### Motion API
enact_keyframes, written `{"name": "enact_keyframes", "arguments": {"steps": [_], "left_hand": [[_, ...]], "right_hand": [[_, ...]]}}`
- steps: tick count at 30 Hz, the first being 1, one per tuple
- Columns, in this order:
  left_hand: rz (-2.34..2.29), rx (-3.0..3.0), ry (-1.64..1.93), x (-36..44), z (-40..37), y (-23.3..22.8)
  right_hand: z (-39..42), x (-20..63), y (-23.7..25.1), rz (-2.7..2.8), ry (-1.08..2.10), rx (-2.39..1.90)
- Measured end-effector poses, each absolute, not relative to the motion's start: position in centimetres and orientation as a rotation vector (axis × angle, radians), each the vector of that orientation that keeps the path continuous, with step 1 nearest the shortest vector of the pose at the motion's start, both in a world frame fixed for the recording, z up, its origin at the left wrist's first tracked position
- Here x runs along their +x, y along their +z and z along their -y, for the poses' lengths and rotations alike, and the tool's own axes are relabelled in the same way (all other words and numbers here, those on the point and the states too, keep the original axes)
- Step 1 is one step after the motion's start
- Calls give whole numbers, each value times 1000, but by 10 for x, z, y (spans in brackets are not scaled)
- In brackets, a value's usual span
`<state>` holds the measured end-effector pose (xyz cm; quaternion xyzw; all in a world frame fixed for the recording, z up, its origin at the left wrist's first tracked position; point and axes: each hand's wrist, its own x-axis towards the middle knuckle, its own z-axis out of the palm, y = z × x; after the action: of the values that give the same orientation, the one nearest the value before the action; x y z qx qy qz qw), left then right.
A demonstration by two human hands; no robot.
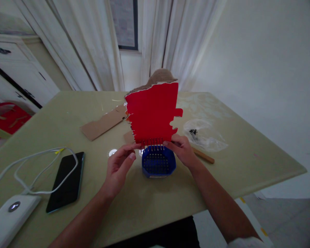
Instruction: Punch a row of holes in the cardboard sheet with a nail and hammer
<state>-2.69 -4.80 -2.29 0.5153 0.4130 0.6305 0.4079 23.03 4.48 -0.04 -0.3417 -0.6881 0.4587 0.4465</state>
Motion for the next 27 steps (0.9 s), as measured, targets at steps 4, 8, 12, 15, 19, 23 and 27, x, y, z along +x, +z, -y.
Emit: {"name": "enact_keyframes", "arguments": {"steps": [4, 8, 12, 15, 19, 23, 27], "left_hand": [[-1061, 1232, 1589, -23, 47, -16], [-1015, 1143, 1587, -20, 47, -10], [-1099, 1178, 1603, -20, 45, -16], [-1157, 1182, 1590, -21, 43, -18], [-1195, 1149, 1630, -22, 42, -14], [-1194, 1099, 1665, -23, 40, -13], [-1148, 1127, 1616, -27, 38, -16]], "right_hand": [[-50, 235, 0, 1796, 1024, -834], [-52, 237, 1, 1835, 1013, -727], [-49, 233, -2, 1753, 1026, -672], [-45, 230, -3, 1716, 1095, -679], [-40, 232, 1, 1573, 1358, -767], [-47, 234, 10, 1455, 1583, -713], [-64, 228, 41, 1789, 1524, -734]]}}
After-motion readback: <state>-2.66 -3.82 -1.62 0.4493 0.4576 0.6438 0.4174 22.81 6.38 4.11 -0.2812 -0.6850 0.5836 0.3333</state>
